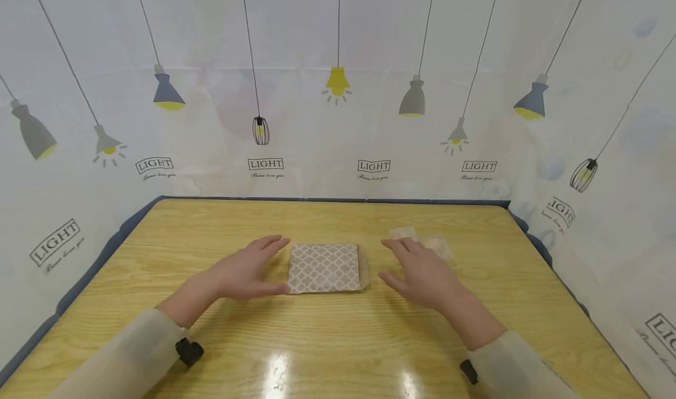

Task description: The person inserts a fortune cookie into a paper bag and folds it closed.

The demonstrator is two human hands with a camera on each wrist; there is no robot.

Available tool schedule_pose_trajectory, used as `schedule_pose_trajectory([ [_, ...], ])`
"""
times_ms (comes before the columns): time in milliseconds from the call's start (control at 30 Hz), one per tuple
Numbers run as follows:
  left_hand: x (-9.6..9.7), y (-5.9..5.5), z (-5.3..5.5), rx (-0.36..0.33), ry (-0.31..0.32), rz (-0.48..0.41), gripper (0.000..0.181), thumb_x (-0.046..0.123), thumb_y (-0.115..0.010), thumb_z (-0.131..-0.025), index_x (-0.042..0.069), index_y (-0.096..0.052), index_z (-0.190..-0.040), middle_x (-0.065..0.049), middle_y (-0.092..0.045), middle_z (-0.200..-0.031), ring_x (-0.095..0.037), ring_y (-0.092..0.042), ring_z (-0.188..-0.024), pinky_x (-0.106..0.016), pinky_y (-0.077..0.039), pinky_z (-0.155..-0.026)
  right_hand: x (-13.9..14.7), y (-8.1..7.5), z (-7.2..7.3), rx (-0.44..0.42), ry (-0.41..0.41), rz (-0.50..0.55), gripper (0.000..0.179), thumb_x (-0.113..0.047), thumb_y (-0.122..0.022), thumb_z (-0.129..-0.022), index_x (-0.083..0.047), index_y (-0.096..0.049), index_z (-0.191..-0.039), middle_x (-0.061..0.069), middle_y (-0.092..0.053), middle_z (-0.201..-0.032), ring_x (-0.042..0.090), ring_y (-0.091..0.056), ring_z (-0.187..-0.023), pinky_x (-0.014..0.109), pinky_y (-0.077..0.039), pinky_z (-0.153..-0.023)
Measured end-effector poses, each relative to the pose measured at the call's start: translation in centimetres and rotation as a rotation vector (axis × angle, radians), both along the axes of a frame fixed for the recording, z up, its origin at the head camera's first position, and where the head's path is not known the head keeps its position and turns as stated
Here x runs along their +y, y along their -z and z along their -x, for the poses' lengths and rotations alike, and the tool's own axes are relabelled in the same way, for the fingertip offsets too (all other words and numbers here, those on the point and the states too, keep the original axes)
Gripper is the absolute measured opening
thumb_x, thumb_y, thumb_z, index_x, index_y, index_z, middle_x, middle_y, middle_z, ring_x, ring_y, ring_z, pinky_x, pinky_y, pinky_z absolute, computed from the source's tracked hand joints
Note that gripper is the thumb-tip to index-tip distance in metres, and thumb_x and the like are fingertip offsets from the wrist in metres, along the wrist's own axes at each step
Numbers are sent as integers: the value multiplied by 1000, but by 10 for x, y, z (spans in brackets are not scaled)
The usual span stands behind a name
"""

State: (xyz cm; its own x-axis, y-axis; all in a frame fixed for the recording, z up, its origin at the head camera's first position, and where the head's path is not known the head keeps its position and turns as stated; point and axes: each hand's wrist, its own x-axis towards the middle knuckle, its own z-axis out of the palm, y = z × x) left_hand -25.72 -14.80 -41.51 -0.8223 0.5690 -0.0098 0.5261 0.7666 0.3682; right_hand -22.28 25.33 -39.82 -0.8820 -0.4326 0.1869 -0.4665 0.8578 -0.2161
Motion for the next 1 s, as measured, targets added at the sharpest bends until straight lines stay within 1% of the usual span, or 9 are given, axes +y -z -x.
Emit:
schedule_pose_trajectory([
  [100, 9, 1, 10, -81, 12, -16, 109, 62, -79, -94, 10, -28, -174, -23, -25, -180, -44, -30, -165, -61, -33, -132, -1, 3, 3, -48, 0, 24, 64, -43, -70, -107, -10, -53, -160, 24, -60, -154, 47, -65, -132, 65, -59, -103],
  [200, 20, 3, 20, -130, 12, -16, 112, 61, -84, -91, 11, -28, -174, -21, -25, -180, -42, -28, -166, -61, -32, -133, -3, 5, 5, -109, -10, 61, 63, -45, -68, -109, -10, -53, -160, 24, -58, -156, 46, -65, -134, 65, -58, -104],
  [300, 31, 7, 30, -145, 33, 10, 117, 61, -87, -87, 11, -28, -174, -20, -24, -181, -41, -26, -167, -59, -28, -135, -5, 7, 7, -170, -29, 132, 63, -46, -66, -110, -10, -53, -160, 21, -58, -158, 42, -65, -134, 61, -59, -105],
  [433, 45, 11, 38, -151, 86, 56, 123, 64, -89, -84, 12, -26, -175, -20, -20, -182, -41, -20, -169, -59, -21, -137, -6, 12, 11, -241, -61, 253, 60, -43, -65, -111, -6, -54, -158, 17, -59, -158, 38, -65, -134, 59, -57, -109],
  [500, 51, 11, 39, -164, 99, 73, 123, 64, -90, -83, 15, -26, -175, -18, -20, -183, -41, -19, -170, -59, -20, -138, -6, 13, 13, -261, -71, 296, 59, -41, -65, -112, -5, -55, -157, 18, -60, -158, 38, -65, -133, 60, -56, -109],
  [600, 56, 11, 40, -185, 94, 87, 120, 63, -90, -83, 19, -28, -175, -15, -24, -182, -39, -23, -169, -59, -22, -137, -8, 14, 14, -276, -82, 330, 58, -40, -65, -112, -3, -56, -156, 20, -60, -157, 38, -66, -132, 61, -56, -109],
  [733, 58, 9, 37, -217, 71, 50, 118, 58, -93, -82, 20, -30, -175, -15, -31, -178, -37, -33, -163, -60, -32, -133, -9, 14, 14, -279, -79, 338, 57, -39, -65, -112, -3, -57, -155, 20, -60, -156, 39, -66, -132, 61, -57, -108],
  [833, 56, 8, 36, -227, 69, 7, 118, 52, -94, -82, 20, -30, -175, -17, -33, -174, -37, -36, -160, -62, -36, -130, -9, 13, 15, -273, -73, 339, 55, -38, -65, -112, -3, -57, -155, 19, -61, -156, 39, -66, -131, 60, -57, -108],
  [1000, 50, 8, 34, -208, 84, -38, 119, 47, -96, -80, 19, -29, -175, -18, -36, -171, -38, -39, -157, -62, -38, -129, -10, 12, 14, -278, -79, 357, 55, -38, -64, -113, -3, -58, -154, 19, -62, -155, 38, -67, -130, 58, -58, -107],
])
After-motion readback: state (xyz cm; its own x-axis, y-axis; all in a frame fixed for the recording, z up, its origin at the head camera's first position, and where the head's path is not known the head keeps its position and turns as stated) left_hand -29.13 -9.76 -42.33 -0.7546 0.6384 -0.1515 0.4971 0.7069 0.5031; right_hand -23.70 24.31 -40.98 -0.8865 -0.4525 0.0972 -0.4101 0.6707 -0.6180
